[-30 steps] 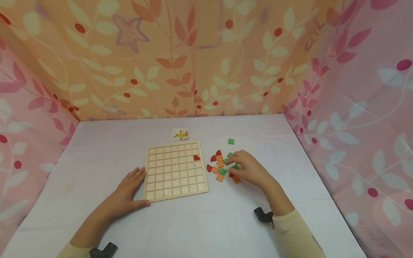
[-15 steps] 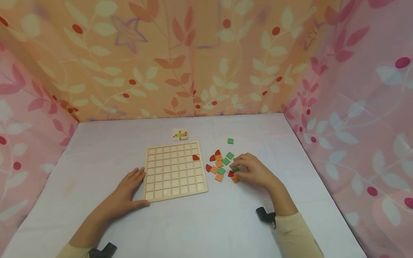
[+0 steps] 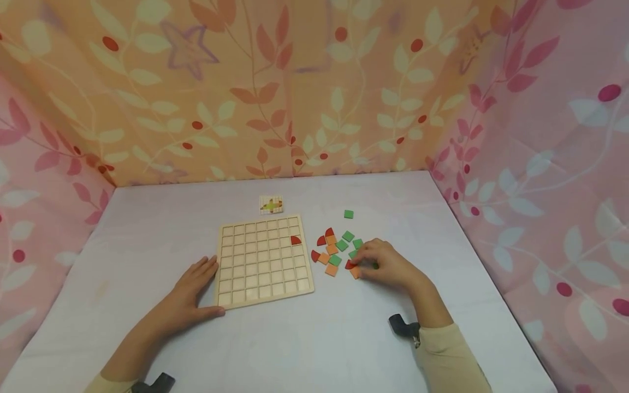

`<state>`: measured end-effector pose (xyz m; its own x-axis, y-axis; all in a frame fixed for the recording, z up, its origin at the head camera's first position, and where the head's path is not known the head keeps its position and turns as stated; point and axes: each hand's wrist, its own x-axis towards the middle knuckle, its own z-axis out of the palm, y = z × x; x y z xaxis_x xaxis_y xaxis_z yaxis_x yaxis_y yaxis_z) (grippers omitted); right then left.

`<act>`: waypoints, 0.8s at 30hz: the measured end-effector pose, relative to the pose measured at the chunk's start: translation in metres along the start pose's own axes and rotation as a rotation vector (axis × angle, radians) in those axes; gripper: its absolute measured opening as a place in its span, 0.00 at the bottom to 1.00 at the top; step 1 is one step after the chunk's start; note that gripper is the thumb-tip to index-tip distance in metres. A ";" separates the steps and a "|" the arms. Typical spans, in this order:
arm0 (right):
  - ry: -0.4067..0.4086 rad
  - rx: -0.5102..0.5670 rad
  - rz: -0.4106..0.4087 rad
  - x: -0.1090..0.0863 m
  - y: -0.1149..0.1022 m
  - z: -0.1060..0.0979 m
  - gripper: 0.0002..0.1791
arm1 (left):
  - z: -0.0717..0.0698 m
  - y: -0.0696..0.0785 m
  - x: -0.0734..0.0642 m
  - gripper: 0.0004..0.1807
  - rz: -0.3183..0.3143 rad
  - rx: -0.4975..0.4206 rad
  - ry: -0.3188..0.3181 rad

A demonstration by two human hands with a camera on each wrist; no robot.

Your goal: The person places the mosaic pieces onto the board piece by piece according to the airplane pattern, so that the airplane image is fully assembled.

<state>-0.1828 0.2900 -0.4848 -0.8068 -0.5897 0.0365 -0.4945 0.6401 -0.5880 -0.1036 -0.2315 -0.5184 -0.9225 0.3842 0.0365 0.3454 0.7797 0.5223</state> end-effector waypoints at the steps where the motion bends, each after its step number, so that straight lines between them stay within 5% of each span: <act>1: -0.010 -0.006 -0.003 0.000 0.001 0.000 0.14 | 0.000 0.000 0.000 0.67 -0.001 -0.001 0.003; 24: -0.011 -0.072 -0.015 -0.003 0.000 0.003 0.16 | 0.003 -0.003 -0.001 0.65 0.054 0.020 0.049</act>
<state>-0.1794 0.2905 -0.4870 -0.7958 -0.6045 0.0362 -0.5289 0.6646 -0.5278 -0.1030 -0.2330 -0.5231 -0.9095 0.4021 0.1060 0.3980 0.7681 0.5015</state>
